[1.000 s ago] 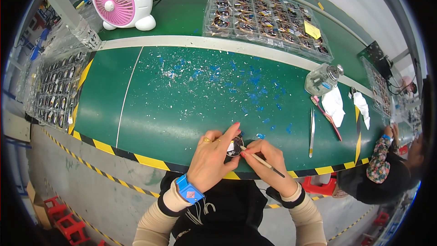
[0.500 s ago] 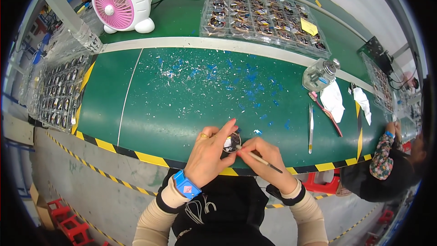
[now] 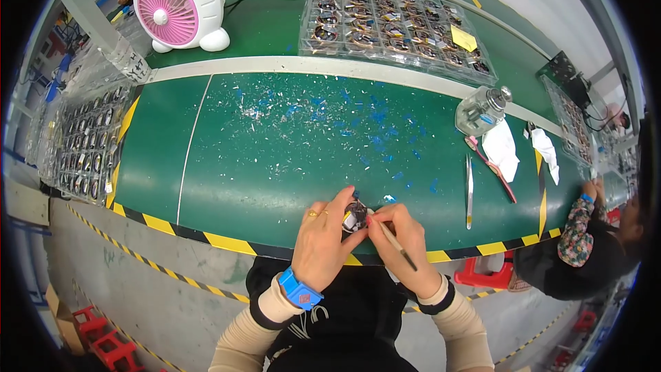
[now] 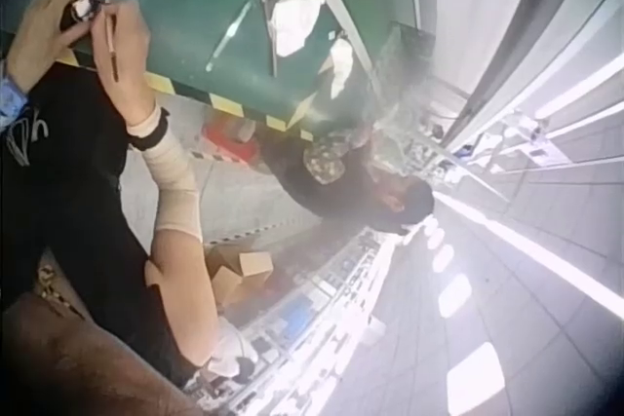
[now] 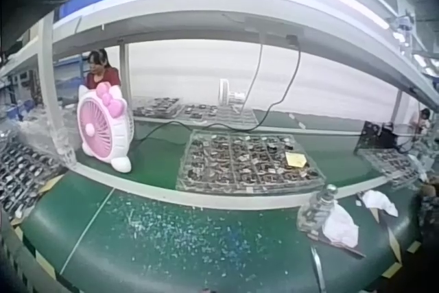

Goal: The person cleans a watch component with a toothbrush, scrapes it with a metal tool, and wipes it with a cloth. They then apply liquid from a bottle using a small brush, scrape the component again, and finish by brushing it with the toothbrush.

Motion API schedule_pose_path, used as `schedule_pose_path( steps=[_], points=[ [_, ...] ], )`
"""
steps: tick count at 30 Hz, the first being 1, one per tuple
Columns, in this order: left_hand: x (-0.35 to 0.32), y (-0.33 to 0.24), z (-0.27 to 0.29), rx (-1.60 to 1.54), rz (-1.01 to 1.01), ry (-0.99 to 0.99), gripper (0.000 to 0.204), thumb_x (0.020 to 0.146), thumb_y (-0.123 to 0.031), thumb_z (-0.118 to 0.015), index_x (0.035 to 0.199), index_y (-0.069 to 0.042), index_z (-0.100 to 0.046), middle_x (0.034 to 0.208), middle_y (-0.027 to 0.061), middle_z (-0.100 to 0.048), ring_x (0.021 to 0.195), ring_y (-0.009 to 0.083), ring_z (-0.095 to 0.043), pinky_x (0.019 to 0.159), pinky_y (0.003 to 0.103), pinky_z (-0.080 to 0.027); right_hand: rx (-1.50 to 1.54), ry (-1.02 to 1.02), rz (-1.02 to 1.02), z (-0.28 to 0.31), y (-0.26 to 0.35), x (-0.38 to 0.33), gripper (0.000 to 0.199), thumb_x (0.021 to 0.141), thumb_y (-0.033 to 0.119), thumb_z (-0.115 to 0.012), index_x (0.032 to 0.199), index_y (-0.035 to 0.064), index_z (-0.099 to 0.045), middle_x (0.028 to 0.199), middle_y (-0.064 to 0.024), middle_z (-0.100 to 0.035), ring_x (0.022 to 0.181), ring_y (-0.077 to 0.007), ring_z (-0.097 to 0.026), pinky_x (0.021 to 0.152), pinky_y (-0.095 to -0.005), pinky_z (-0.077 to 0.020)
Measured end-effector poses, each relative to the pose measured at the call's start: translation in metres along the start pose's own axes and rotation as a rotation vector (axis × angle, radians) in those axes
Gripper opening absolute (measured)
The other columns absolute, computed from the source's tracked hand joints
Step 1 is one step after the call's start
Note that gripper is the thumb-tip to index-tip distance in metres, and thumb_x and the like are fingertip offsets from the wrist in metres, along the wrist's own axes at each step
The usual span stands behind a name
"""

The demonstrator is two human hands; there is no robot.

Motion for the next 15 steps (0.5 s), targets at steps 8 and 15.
schedule_pose_path(
  steps=[8,15],
  points=[
    [0.0009,-0.0022,-0.0002,-0.030,-0.015,-0.025,0.068,0.072,-0.007,-0.079,0.132,0.001,-0.047,0.099,0.0137,-0.066,0.091,0.0324,-0.059,0.083,0.042,-0.045,-0.085,-0.028,0.049,0.0011,0.0025,0.0003,0.010,0.091,0.000,-0.063,0.095,-0.0007,-0.054,0.083,-0.0113,-0.062,0.067,-0.0180,-0.061,0.060,-0.0284,-0.0478],
    [-0.0011,-0.0013,0.0019,-0.026,-0.034,-0.050,0.069,0.072,-0.008,-0.079,0.133,0.001,-0.047,0.094,0.0132,-0.065,0.090,0.0324,-0.059,0.082,0.042,-0.045,-0.068,-0.024,0.024,-0.0001,0.0003,0.0004,0.011,0.091,0.000,-0.064,0.094,-0.0007,-0.054,0.086,-0.0106,-0.064,0.068,-0.0158,-0.062,0.060,-0.0277,-0.0490]
  ],
)
Point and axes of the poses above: each hand's wrist, its own x-axis towards the middle knuckle, its own z-axis out of the back of the hand, y = z × x, the point moved 6 cm from there along x, towards the middle knuckle
